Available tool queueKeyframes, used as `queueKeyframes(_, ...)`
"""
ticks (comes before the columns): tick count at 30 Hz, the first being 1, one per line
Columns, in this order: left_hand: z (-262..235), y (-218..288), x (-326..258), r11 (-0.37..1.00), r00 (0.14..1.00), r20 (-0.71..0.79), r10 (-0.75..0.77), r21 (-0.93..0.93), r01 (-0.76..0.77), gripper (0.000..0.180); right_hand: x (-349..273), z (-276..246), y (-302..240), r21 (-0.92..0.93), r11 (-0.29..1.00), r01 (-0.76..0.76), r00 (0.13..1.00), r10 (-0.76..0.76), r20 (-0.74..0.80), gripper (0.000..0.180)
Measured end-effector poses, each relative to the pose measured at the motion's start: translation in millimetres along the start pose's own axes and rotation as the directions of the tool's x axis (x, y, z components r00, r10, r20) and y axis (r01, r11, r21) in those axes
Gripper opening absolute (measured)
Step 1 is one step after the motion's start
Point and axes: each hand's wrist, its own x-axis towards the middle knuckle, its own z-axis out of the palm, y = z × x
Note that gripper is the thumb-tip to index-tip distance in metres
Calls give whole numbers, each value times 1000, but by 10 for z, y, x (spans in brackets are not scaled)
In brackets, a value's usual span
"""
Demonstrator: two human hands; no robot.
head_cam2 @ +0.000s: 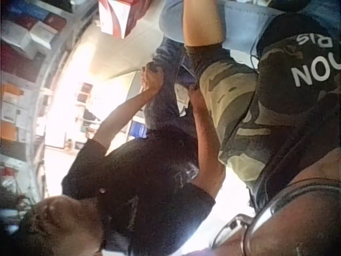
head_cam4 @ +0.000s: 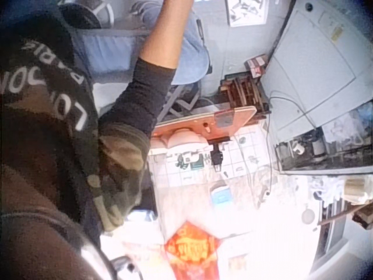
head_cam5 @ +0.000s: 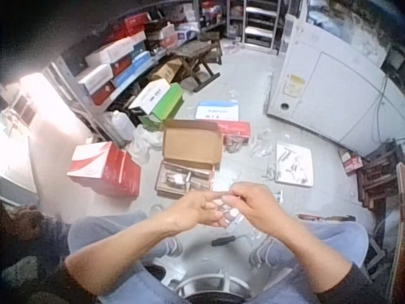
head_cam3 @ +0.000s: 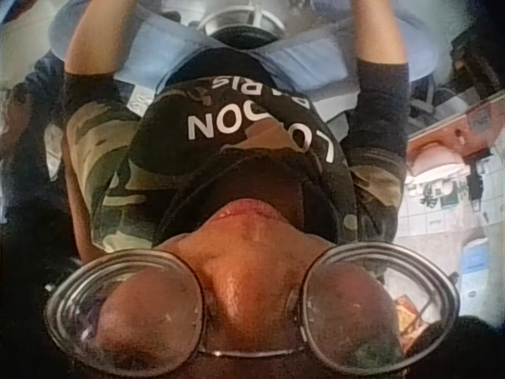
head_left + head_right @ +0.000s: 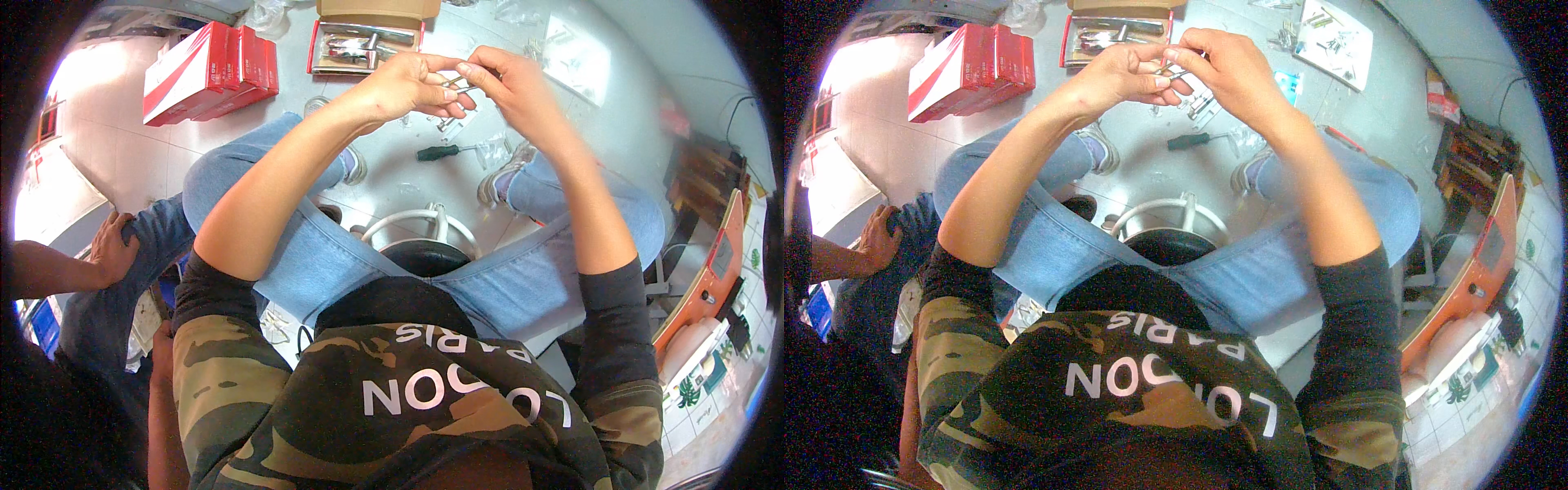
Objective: The person sits cross-legged on a chair and assembles small metal hardware components, including rods, nuts, and washers. They pick up parts from a white tray, thread them together by hand, and place the assembled pieces back on the tray.
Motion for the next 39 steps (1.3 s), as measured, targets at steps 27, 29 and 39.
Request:
queueKeyframes(27,-30,10,69,994,998,-62,-1,-112,-6,61,68,-8,157,272,952,-142,984,165,-63,29)
queueKeyframes(29,-39,3,67,990,999,-50,-2,-143,-5,63,74,9,187,272,952,-141,987,157,-39,24)
queueKeyframes(39,-44,43,52,960,1000,16,0,-281,4,57,97,-21,185,449,888,-97,994,105,6,22)
